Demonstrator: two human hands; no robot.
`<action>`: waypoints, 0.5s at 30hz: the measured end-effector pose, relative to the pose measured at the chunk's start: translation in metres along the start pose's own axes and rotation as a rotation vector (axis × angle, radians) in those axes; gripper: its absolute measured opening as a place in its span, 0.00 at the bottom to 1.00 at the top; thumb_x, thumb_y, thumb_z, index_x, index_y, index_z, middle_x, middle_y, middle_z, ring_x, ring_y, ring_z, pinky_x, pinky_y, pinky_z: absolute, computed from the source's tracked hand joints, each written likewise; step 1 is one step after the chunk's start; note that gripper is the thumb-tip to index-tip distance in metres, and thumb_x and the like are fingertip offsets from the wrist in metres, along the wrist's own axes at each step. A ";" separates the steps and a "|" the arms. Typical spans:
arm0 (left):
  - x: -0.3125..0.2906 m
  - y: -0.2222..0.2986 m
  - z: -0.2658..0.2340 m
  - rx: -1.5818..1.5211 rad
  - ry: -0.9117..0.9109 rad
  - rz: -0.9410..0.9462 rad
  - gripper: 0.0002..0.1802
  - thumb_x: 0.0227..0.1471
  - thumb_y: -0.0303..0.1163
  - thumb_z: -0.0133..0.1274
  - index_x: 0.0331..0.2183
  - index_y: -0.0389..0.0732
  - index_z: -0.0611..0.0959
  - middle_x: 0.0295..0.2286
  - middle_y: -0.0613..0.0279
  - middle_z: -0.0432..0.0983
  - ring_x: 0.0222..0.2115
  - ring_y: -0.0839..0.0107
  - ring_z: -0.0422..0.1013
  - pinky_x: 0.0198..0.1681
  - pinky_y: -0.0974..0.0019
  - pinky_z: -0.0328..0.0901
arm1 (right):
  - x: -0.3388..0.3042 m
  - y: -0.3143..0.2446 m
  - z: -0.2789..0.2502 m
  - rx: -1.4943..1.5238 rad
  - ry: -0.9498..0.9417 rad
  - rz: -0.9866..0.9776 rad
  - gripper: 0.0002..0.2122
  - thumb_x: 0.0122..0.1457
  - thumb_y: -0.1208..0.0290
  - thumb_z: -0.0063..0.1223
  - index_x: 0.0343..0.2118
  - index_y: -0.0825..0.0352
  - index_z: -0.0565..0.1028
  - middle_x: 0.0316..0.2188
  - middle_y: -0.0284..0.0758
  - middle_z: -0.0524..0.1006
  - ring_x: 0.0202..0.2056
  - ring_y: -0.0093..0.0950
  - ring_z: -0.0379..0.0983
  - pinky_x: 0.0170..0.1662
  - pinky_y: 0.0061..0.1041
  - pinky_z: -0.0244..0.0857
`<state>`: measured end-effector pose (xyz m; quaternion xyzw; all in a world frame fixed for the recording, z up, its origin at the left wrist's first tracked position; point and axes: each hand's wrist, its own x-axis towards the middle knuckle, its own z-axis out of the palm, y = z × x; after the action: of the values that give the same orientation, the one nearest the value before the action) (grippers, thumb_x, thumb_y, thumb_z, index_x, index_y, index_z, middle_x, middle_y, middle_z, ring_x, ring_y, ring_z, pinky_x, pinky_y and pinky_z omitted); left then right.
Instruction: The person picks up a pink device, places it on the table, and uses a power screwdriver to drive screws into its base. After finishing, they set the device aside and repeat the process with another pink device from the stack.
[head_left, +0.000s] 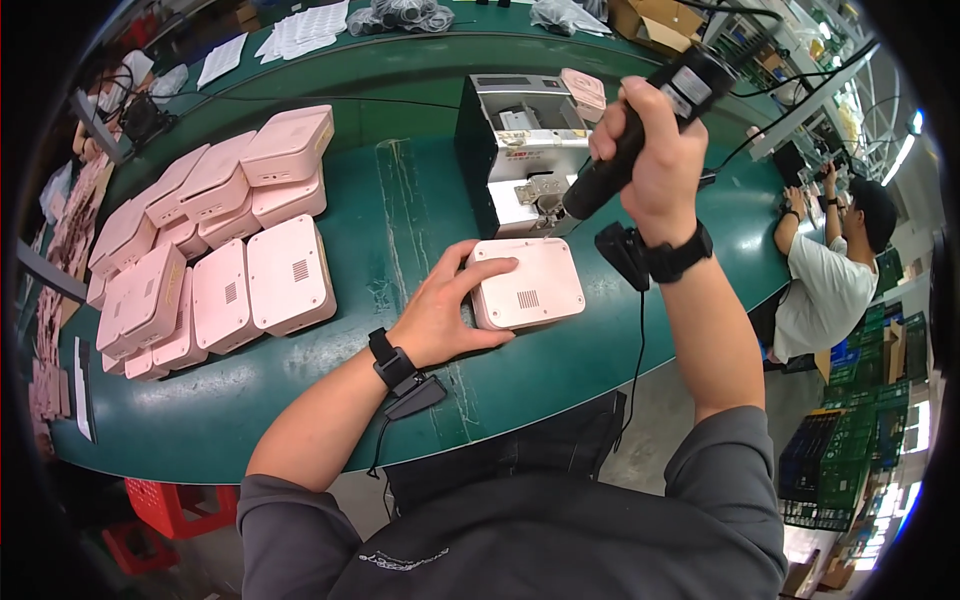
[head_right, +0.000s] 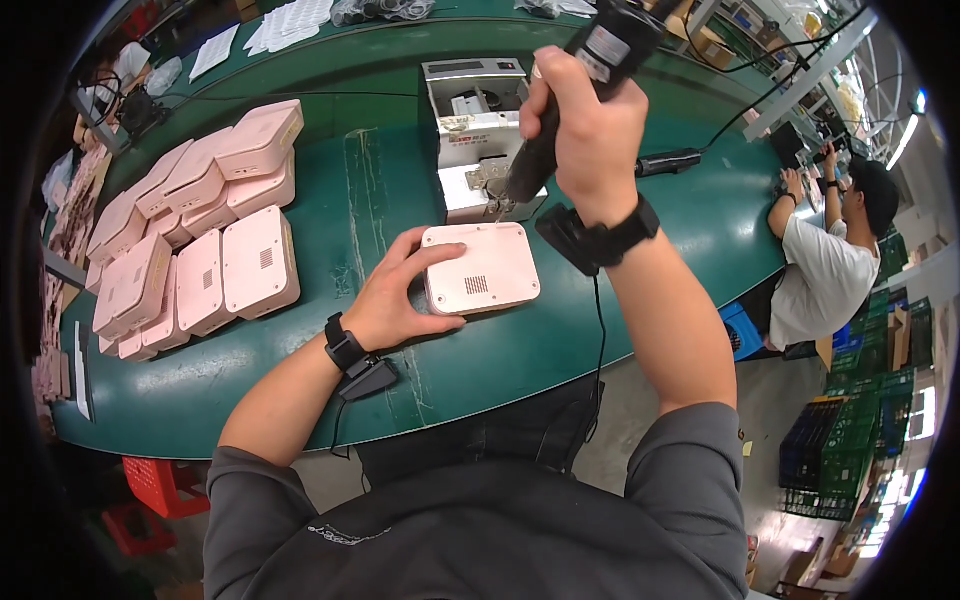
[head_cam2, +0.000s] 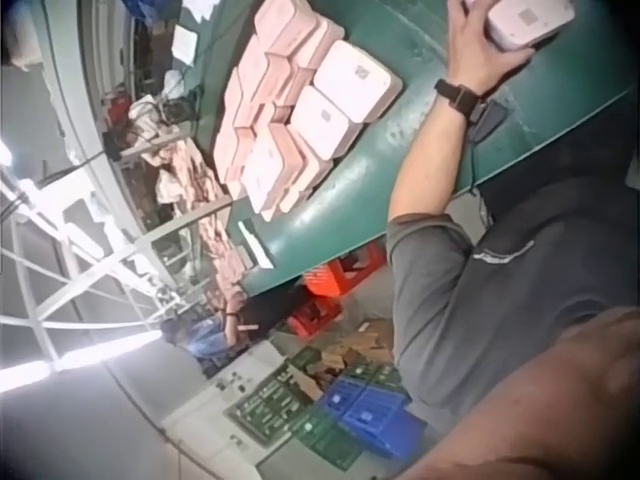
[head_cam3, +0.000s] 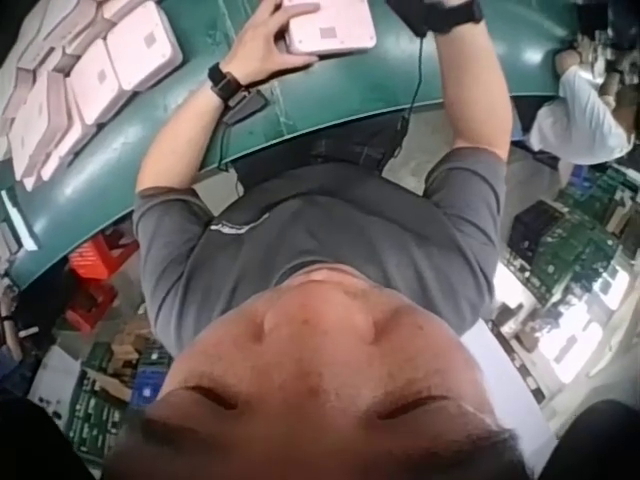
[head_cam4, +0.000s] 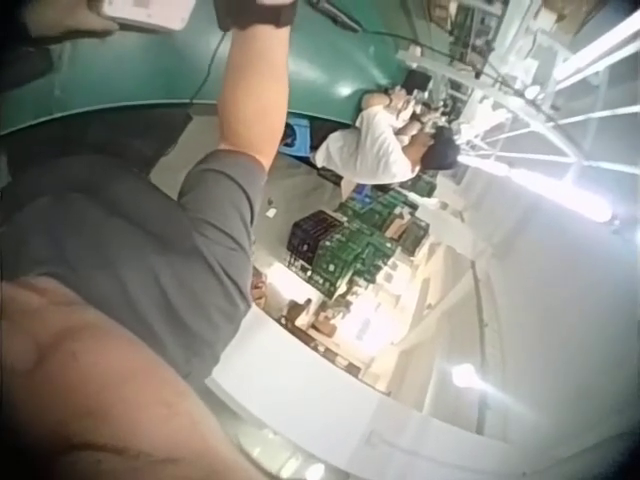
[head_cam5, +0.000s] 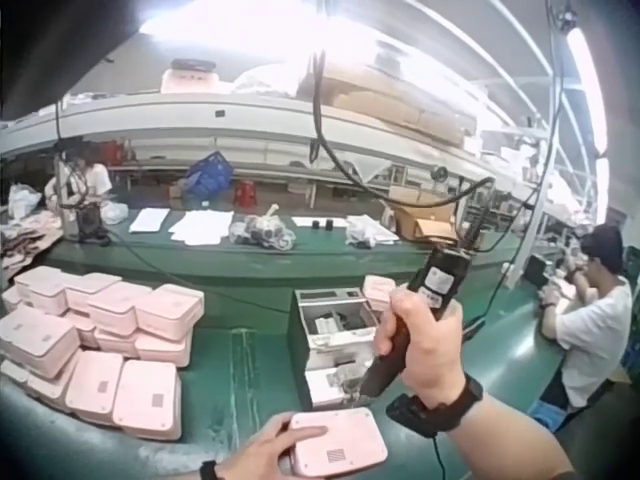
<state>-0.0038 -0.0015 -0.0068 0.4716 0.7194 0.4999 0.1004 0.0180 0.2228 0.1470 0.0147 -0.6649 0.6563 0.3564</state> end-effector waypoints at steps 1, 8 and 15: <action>-0.001 0.000 0.000 -0.002 0.005 -0.004 0.45 0.32 0.35 0.74 0.55 0.51 0.75 0.56 0.51 0.61 0.56 0.51 0.64 0.60 0.55 0.62 | -0.005 -0.002 0.002 0.000 -0.006 0.003 0.10 0.60 0.68 0.53 0.30 0.71 0.71 0.18 0.35 0.70 0.17 0.27 0.67 0.24 0.29 0.64; 0.000 0.000 -0.001 -0.008 0.003 -0.012 0.44 0.32 0.35 0.74 0.55 0.51 0.76 0.56 0.52 0.61 0.56 0.51 0.64 0.60 0.55 0.62 | -0.018 -0.002 0.017 0.019 -0.034 -0.037 0.10 0.60 0.68 0.52 0.29 0.70 0.70 0.18 0.35 0.69 0.17 0.27 0.67 0.24 0.29 0.64; 0.003 -0.001 -0.001 0.036 0.021 0.006 0.44 0.33 0.35 0.74 0.55 0.53 0.76 0.55 0.52 0.60 0.54 0.50 0.66 0.56 0.55 0.66 | -0.014 0.017 0.016 0.034 -0.033 0.001 0.10 0.60 0.68 0.52 0.29 0.70 0.71 0.17 0.34 0.69 0.17 0.27 0.66 0.24 0.30 0.63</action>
<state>-0.0068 -0.0001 -0.0066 0.4703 0.7279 0.4920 0.0829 0.0126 0.2046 0.1269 0.0312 -0.6595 0.6673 0.3446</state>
